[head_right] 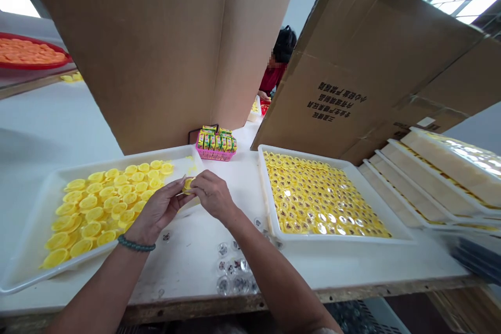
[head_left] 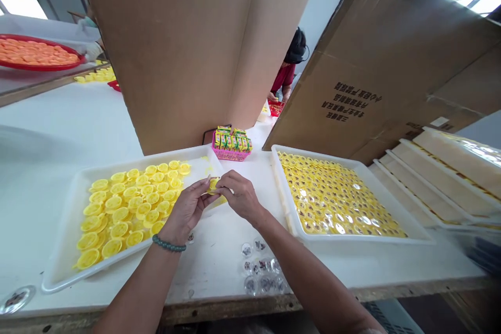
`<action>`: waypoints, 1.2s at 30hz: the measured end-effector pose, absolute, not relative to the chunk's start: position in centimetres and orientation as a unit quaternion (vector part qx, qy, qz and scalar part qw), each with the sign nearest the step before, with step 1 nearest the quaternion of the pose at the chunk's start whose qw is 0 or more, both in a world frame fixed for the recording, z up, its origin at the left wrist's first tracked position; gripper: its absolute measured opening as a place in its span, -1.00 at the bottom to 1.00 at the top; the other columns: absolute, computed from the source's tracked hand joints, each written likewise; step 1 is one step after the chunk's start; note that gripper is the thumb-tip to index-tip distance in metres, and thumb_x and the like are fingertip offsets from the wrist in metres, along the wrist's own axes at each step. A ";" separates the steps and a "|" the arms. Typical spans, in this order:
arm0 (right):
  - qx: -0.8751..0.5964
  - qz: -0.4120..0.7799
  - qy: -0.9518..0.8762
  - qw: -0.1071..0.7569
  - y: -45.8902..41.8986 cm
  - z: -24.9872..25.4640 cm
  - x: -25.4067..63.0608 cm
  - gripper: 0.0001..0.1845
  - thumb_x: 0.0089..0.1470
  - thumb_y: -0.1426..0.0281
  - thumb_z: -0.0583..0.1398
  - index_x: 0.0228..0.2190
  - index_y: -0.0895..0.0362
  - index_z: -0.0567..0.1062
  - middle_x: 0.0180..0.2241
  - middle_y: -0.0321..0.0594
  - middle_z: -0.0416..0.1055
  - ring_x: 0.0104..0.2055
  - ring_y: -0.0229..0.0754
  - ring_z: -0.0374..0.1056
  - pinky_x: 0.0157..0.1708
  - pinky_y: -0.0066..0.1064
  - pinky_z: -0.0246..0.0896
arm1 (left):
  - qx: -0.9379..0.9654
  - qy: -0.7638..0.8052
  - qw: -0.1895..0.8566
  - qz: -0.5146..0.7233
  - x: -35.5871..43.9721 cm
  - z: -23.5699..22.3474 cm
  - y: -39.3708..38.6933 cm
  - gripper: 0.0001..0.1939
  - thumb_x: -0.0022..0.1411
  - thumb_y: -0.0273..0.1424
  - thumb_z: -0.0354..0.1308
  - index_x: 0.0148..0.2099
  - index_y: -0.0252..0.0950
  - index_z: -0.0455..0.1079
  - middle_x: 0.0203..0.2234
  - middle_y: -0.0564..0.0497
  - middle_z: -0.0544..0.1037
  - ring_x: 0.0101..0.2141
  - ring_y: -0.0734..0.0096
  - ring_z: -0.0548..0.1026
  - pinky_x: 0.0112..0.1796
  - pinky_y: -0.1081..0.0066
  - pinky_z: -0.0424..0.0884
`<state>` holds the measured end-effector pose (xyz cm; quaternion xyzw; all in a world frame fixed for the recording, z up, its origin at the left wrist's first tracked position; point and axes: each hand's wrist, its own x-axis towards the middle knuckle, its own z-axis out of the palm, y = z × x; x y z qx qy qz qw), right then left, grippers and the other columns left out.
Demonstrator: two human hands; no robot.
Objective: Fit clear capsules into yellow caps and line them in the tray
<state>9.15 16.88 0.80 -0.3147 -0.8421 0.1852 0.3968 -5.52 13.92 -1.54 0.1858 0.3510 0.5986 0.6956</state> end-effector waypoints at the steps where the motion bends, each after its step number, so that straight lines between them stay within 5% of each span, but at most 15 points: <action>1: -0.318 0.193 -0.837 0.401 16.8 0.9 9.2 -0.87 0.08 0.50 0.13 -0.42 0.12 0.48 -0.37 -0.23 0.37 -0.32 -0.27 0.32 -0.27 -0.47 0.25 | 0.178 0.342 0.700 0.601 -5.6 -1.6 14.0 -0.89 0.08 -0.50 0.22 -0.29 -0.39 0.50 -0.31 -0.05 0.55 -0.34 0.46 0.49 -0.27 0.44 0.51; 10: -0.413 0.176 -0.807 0.384 16.9 -0.1 10.0 -0.81 0.11 0.48 0.12 -0.25 0.15 0.51 -0.29 -0.14 0.44 -0.25 -0.21 0.34 -0.21 -0.40 0.25 | 0.113 0.346 0.690 0.626 -5.8 -1.6 14.1 -0.89 0.14 -0.56 0.12 -0.31 -0.42 0.48 -0.29 -0.10 0.56 -0.26 0.32 0.51 -0.17 0.22 0.51; 16: -0.369 0.170 -0.830 0.381 16.6 0.6 9.7 -0.76 0.17 0.47 0.05 -0.24 0.11 0.51 -0.29 -0.18 0.41 -0.22 -0.25 0.33 -0.17 -0.45 0.24 | 0.174 0.360 0.697 0.595 -5.5 -1.8 14.0 -0.86 0.08 -0.52 0.20 -0.26 -0.43 0.50 -0.30 -0.07 0.56 -0.30 0.38 0.51 -0.17 0.32 0.50; 24: -0.386 0.089 -0.898 0.192 17.7 2.0 8.8 -0.79 0.14 0.52 0.05 -0.34 0.17 0.49 -0.35 -0.20 0.39 -0.30 -0.26 0.30 -0.30 -0.49 0.19 | 0.227 0.417 0.652 0.591 -5.6 -2.2 14.1 -0.74 -0.06 -0.37 0.32 -0.27 -0.38 0.52 -0.37 -0.04 0.58 -0.38 0.44 0.50 -0.29 0.46 0.49; 36: -0.434 0.138 -0.872 0.178 17.7 2.8 7.9 -0.82 0.11 0.50 0.09 -0.36 0.17 0.51 -0.34 -0.22 0.38 -0.30 -0.29 0.31 -0.29 -0.50 0.15 | 0.266 0.452 0.619 0.584 -5.6 -1.9 14.0 -0.65 -0.11 -0.29 0.34 -0.25 -0.38 0.52 -0.33 -0.06 0.59 -0.37 0.39 0.52 -0.21 0.35 0.47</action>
